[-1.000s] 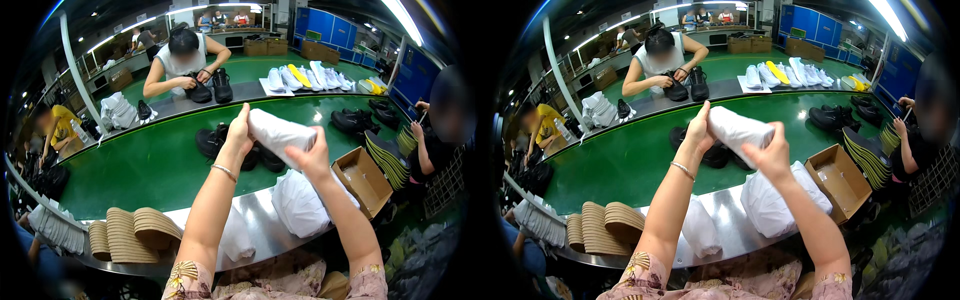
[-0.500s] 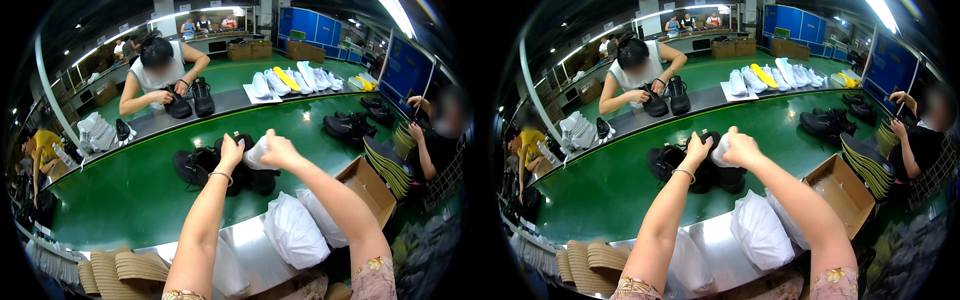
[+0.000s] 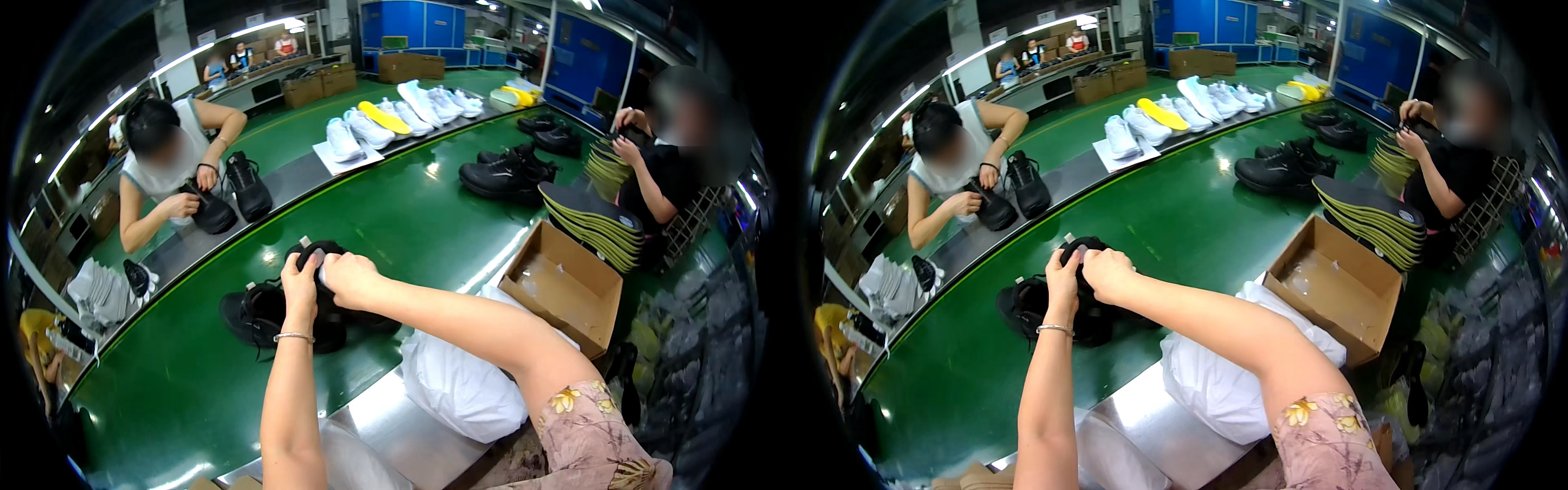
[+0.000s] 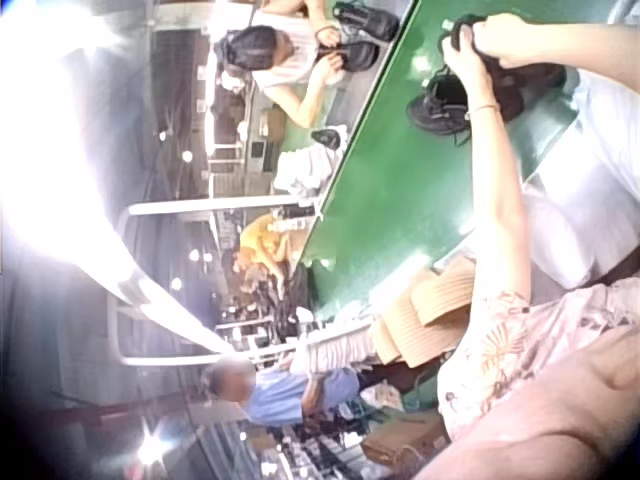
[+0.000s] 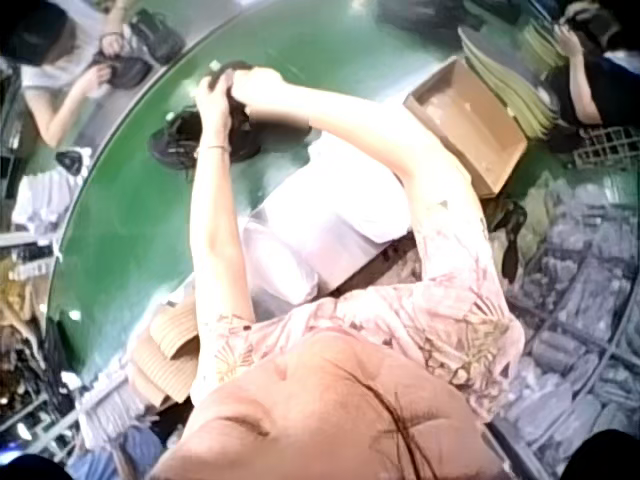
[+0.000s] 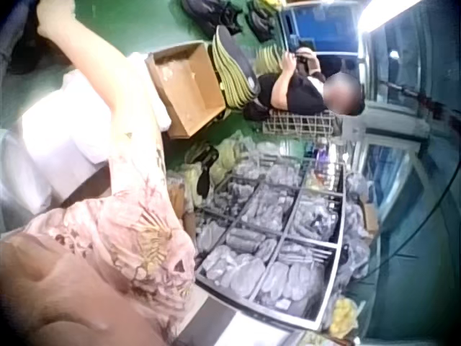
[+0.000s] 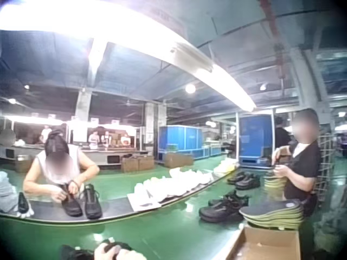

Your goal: The person takes shoe trees from a stack and wraps them in paper, then places the wrapped shoe trees inside black sneakers at a conveyor belt workstation.

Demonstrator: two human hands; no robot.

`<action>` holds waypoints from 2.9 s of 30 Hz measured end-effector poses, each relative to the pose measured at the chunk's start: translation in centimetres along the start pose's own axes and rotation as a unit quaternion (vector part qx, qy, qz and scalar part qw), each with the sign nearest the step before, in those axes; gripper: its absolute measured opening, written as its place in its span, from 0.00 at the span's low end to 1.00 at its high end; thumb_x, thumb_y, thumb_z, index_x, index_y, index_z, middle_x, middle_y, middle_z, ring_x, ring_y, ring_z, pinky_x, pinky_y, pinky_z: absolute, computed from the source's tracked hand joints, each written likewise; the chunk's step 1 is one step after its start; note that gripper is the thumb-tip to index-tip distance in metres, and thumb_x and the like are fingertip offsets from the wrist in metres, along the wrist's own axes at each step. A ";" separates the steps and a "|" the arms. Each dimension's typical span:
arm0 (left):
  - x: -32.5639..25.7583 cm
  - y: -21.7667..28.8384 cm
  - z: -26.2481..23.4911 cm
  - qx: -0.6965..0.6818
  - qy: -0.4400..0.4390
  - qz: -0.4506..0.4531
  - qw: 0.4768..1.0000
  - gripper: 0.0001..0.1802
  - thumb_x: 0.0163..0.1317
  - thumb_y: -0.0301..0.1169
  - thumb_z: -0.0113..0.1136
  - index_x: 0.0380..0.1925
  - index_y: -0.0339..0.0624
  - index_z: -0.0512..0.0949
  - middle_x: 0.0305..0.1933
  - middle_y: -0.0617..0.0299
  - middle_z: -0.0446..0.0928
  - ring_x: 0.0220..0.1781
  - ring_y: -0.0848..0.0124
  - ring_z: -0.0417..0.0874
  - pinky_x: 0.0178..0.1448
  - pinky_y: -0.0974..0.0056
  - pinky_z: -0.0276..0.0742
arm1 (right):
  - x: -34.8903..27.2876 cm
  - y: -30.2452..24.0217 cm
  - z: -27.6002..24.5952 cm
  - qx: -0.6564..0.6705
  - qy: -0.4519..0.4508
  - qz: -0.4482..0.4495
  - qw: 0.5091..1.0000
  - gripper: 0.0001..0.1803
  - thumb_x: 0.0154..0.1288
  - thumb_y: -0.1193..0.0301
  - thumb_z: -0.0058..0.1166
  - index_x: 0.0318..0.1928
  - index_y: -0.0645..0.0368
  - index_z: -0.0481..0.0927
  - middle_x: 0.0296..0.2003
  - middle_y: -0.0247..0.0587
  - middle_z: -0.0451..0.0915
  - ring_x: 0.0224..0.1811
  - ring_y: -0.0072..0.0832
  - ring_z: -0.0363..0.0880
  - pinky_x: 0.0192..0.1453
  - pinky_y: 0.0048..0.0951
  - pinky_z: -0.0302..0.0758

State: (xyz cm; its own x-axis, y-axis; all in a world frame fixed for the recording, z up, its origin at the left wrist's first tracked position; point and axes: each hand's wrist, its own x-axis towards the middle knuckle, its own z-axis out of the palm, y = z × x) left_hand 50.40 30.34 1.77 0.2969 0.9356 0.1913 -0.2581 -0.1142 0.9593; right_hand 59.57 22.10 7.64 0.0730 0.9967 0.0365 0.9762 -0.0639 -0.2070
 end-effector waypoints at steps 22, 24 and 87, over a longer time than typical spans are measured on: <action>-0.5 -0.4 0.1 0.022 -0.017 -0.004 1.000 0.06 0.58 0.26 0.59 0.34 0.35 0.76 0.34 0.65 0.77 0.36 0.77 0.74 0.43 0.72 0.70 | 3.6 1.8 5.3 -0.049 0.047 -0.060 0.996 0.14 0.50 0.77 0.54 0.40 0.67 0.75 0.36 0.58 0.78 0.40 0.44 0.80 0.43 0.37 0.78; 0.0 0.4 -0.2 0.121 -0.043 0.025 0.991 0.11 0.58 0.26 0.58 0.39 0.31 0.75 0.37 0.61 0.77 0.39 0.74 0.75 0.46 0.71 0.70 | 3.2 1.4 3.2 0.036 0.008 -0.022 0.999 0.17 0.52 0.78 0.52 0.44 0.66 0.73 0.37 0.59 0.77 0.40 0.47 0.79 0.44 0.37 0.78; -26.7 7.9 -7.7 -0.342 0.160 -0.117 0.919 0.19 0.52 0.33 0.64 0.41 0.35 0.72 0.35 0.58 0.76 0.33 0.67 0.79 0.39 0.65 0.77 | -26.0 -13.8 3.1 0.696 0.040 0.127 0.705 0.38 0.45 0.70 0.69 0.54 0.65 0.59 0.43 0.42 0.72 0.44 0.26 0.73 0.48 0.28 0.72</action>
State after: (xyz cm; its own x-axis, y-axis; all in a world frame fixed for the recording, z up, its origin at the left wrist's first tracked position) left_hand 33.38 7.07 2.65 0.1606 0.9706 -0.1791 -0.7713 0.2366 0.5908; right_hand 43.53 -2.75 6.50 0.2741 0.9527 -0.1313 -0.2133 -0.0729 -0.9743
